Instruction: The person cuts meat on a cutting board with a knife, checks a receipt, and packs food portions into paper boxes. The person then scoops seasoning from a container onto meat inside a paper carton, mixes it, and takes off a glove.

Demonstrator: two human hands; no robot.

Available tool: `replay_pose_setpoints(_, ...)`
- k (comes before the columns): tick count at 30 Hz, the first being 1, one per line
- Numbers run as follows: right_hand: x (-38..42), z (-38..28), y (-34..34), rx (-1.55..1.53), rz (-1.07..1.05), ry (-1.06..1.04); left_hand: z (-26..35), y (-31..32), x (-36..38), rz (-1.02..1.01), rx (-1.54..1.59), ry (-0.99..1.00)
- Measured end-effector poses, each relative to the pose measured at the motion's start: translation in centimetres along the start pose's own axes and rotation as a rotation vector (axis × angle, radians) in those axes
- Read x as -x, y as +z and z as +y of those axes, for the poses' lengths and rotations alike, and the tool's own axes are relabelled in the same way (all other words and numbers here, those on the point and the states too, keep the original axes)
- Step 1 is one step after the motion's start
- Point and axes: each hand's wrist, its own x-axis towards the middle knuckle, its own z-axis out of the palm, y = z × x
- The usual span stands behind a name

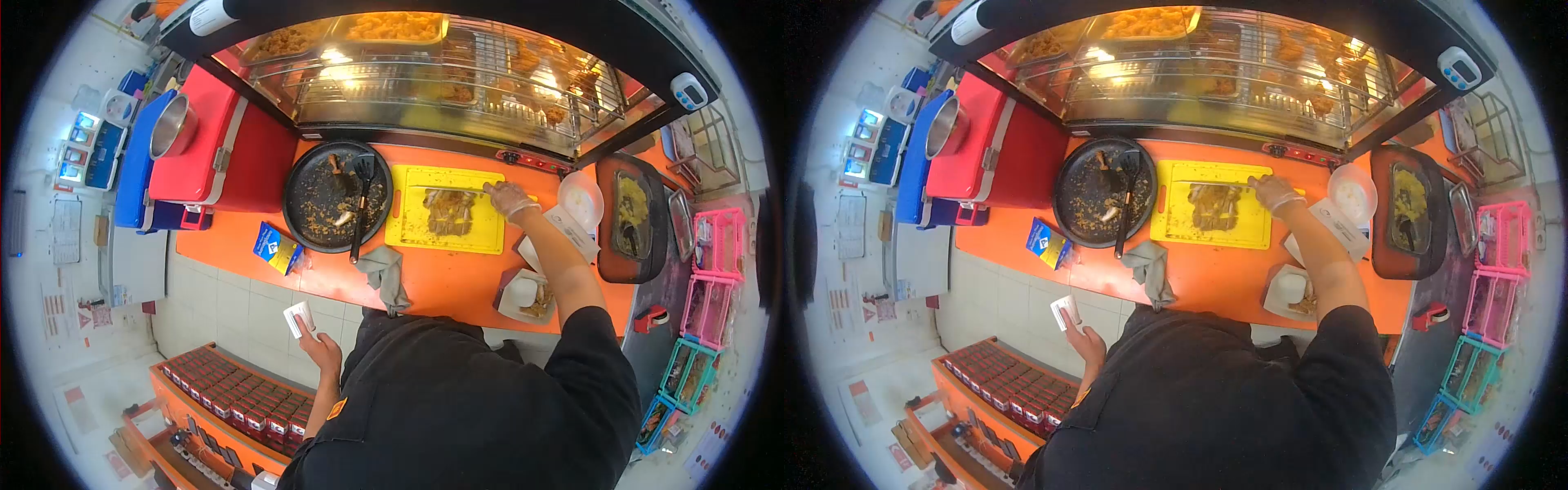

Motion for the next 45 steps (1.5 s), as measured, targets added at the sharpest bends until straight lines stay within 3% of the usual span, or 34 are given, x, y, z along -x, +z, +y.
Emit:
replay_pose_setpoints(7, -1.2, -1.3, 0.2, 0.026, 0.056, 0.118, -2.5, -0.8, 4.5, 0.086, 0.08, -0.177)
replay_pose_setpoints(14, -0.1, -2.9, -0.7, 0.099, 0.066, 0.106, -2.5, -0.3, 3.9, 0.001, 0.154, -0.276)
replay_pose_setpoints(16, 0.9, -4.9, -3.6, 0.196, -0.081, 0.107, -1.9, 0.1, 1.9, -0.064, 0.113, 0.025)
replay_pose_setpoints(17, 1.5, -5.1, -3.2, 0.205, -0.076, 0.104, -1.3, 0.1, 1.0, -0.056, 0.119, 0.022)
replay_pose_setpoints(19, 3.6, -5.6, -1.9, -0.057, 0.325, 0.02, 3.1, -1.6, -1.9, -0.46, 0.107, 0.002)
replay_pose_setpoints(20, 4.8, -6.8, -1.8, -0.049, 0.34, 0.014, 4.6, -1.6, -3.1, -0.471, 0.168, 0.11)
replay_pose_setpoints(22, 7.0, -9.7, -2.3, -0.184, 0.566, -0.004, 6.5, -0.2, -5.6, -0.448, 0.263, 0.352)
replay_pose_setpoints(24, 10.0, -14.2, -4.5, -0.285, 0.48, 0.03, 8.1, 1.0, -7.2, -0.436, 0.31, 0.507)
replay_pose_setpoints(28, 11.6, -19.3, 0.4, -0.468, 0.379, 0.161, 5.6, 6.4, -7.6, -0.463, 0.59, 0.373)
replay_pose_setpoints(30, 12.7, -21.7, 3.6, -0.483, 0.312, 0.153, 0.4, 10.0, -6.8, -0.729, 0.457, 0.076)
replay_pose_setpoints(33, 14.8, -26.3, 5.1, -0.625, 0.232, 0.305, -2.4, 9.7, -6.5, -0.743, 0.37, 0.203)
replay_pose_setpoints(35, 16.1, -27.4, 6.7, -0.636, 0.296, 0.318, -1.6, 8.3, -6.8, -0.705, 0.422, 0.333)
replay_pose_setpoints(37, 16.4, -28.7, 6.8, -0.703, 0.242, 0.392, 1.8, 6.1, -9.5, -0.647, 0.474, 0.476)
replay_pose_setpoints(39, 16.6, -29.3, 6.1, -0.735, 0.258, 0.454, 6.5, 2.3, -12.3, -0.427, 0.54, 0.768)
replay_pose_setpoints(42, 17.1, -30.2, 5.2, -0.785, 0.326, 0.507, 10.4, -0.7, -16.1, -0.559, 0.627, 0.661)
replay_pose_setpoints(45, 16.5, -29.7, 4.3, -0.785, 0.439, 0.513, 15.8, -4.1, -20.7, -0.386, 0.878, 0.895)
